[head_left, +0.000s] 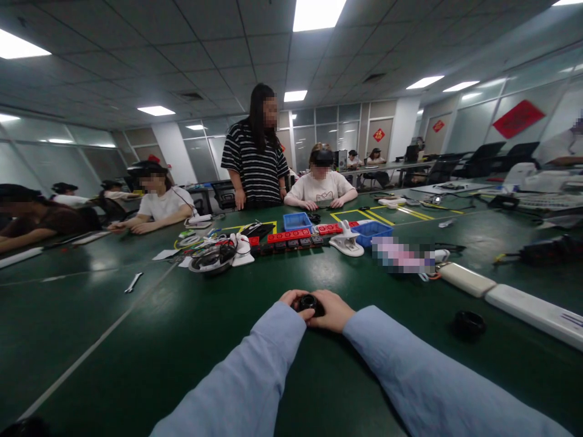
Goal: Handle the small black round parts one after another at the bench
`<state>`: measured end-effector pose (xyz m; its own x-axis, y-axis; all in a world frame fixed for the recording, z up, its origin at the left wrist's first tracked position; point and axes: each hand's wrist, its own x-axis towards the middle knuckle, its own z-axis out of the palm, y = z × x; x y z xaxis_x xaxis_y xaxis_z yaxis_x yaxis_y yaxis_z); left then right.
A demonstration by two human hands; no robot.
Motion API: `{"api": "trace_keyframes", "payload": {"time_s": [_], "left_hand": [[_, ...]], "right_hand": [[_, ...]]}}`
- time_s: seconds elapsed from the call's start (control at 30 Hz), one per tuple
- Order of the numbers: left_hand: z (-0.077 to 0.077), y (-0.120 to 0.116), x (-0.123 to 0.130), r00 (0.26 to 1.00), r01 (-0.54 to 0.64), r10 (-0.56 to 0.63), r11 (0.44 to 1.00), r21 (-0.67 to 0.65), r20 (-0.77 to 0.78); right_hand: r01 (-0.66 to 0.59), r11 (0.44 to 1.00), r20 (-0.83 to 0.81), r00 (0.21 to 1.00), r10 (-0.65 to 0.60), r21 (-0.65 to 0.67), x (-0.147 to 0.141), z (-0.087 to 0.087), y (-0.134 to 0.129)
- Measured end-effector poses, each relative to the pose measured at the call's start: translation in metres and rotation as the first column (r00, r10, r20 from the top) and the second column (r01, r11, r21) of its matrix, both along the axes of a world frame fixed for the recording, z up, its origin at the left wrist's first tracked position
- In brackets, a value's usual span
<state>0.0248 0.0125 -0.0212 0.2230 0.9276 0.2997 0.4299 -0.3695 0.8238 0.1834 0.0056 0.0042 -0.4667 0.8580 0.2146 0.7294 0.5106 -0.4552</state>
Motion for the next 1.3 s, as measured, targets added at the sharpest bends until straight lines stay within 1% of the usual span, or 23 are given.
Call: {"api": "trace_keyframes", "payload": {"time_s": [0.13, 0.2, 0.27, 0.37, 0.4, 0.43, 0.47, 0.53, 0.57, 0.6, 0.63, 0.7, 0.8, 0.93, 1.0, 1.1, 1.2, 1.3], "left_hand": [[-0.005, 0.004, 0.000, 0.999, 0.021, -0.020, 1.000, -0.017, 0.030], [-0.005, 0.006, -0.003, 0.999, 0.037, -0.037, 0.999, -0.005, 0.016], [-0.004, 0.007, -0.007, 0.999, 0.053, -0.053, 0.999, 0.002, -0.004], [0.000, 0.008, -0.011, 0.998, 0.052, -0.052, 0.999, -0.008, -0.046], [0.001, 0.008, -0.011, 0.995, 0.043, -0.043, 0.999, -0.003, -0.090], [0.003, 0.008, -0.010, 0.984, 0.035, -0.034, 0.999, 0.006, -0.175], [0.004, 0.008, -0.008, 0.958, 0.030, -0.024, 0.999, 0.015, -0.287], [0.006, 0.007, -0.003, 0.865, 0.024, -0.007, 0.999, 0.026, -0.502], [0.007, 0.007, 0.000, 0.821, 0.019, -0.001, 0.999, 0.026, -0.571], [0.007, 0.007, 0.002, 0.793, 0.013, 0.005, 1.000, 0.024, -0.609], [0.008, 0.007, 0.004, 0.783, 0.006, 0.012, 1.000, 0.026, -0.622], [0.009, 0.006, 0.005, 0.780, -0.006, 0.028, 0.999, 0.038, -0.626], [0.013, 0.002, 0.003, 0.774, -0.006, 0.028, 0.999, 0.037, -0.632], [0.020, -0.004, 0.001, 0.808, -0.020, 0.025, 1.000, 0.014, -0.589], [0.022, -0.006, 0.002, 0.824, -0.038, 0.043, 0.999, 0.020, -0.565], [0.021, -0.007, 0.002, 0.842, -0.053, 0.067, 0.998, 0.041, -0.536], [0.016, -0.006, 0.001, 0.861, -0.057, 0.077, 0.997, 0.055, -0.504], [0.011, -0.004, -0.001, 0.896, -0.051, 0.063, 0.998, 0.039, -0.440]], "right_hand": [[-0.045, 0.999, -0.044, 0.998, 0.044, -0.025, 0.002, 0.002, 0.000], [-0.081, 0.996, -0.124, 0.989, 0.074, -0.048, 0.003, 0.003, -0.001], [-0.114, 0.991, -0.241, 0.966, 0.092, -0.076, 0.004, 0.003, -0.002], [-0.084, 0.991, -0.376, 0.926, 0.038, -0.106, 0.004, 0.002, -0.003], [-0.057, 0.994, -0.391, 0.920, 0.015, -0.097, 0.004, 0.002, -0.003], [-0.036, 0.997, -0.387, 0.922, 0.005, -0.074, 0.003, 0.002, -0.003], [-0.026, 0.999, -0.368, 0.930, 0.009, -0.041, 0.002, 0.001, -0.004], [-0.022, 0.999, -0.308, 0.951, 0.029, 0.025, 0.001, 0.002, -0.006], [-0.020, 0.999, -0.280, 0.959, 0.033, 0.051, 0.000, 0.003, -0.007], [-0.013, 0.997, -0.257, 0.966, 0.032, 0.073, -0.001, 0.004, -0.008], [-0.002, 0.995, -0.246, 0.969, 0.026, 0.096, -0.002, 0.005, -0.009], [0.033, 0.988, -0.266, 0.964, 0.008, 0.151, -0.003, 0.007, -0.010], [0.128, 0.967, -0.375, 0.926, -0.038, 0.219, -0.001, 0.008, -0.008], [0.307, 0.928, -0.502, 0.849, -0.167, 0.210, 0.004, 0.004, -0.001], [0.355, 0.917, -0.538, 0.816, -0.210, 0.181, 0.005, 0.001, 0.003], [0.346, 0.923, -0.572, 0.797, -0.194, 0.169, 0.005, -0.001, 0.005], [0.268, 0.948, -0.513, 0.846, -0.146, 0.172, 0.004, -0.003, 0.005], [0.223, 0.971, -0.401, 0.900, -0.172, 0.085, 0.003, -0.006, 0.008]]}}
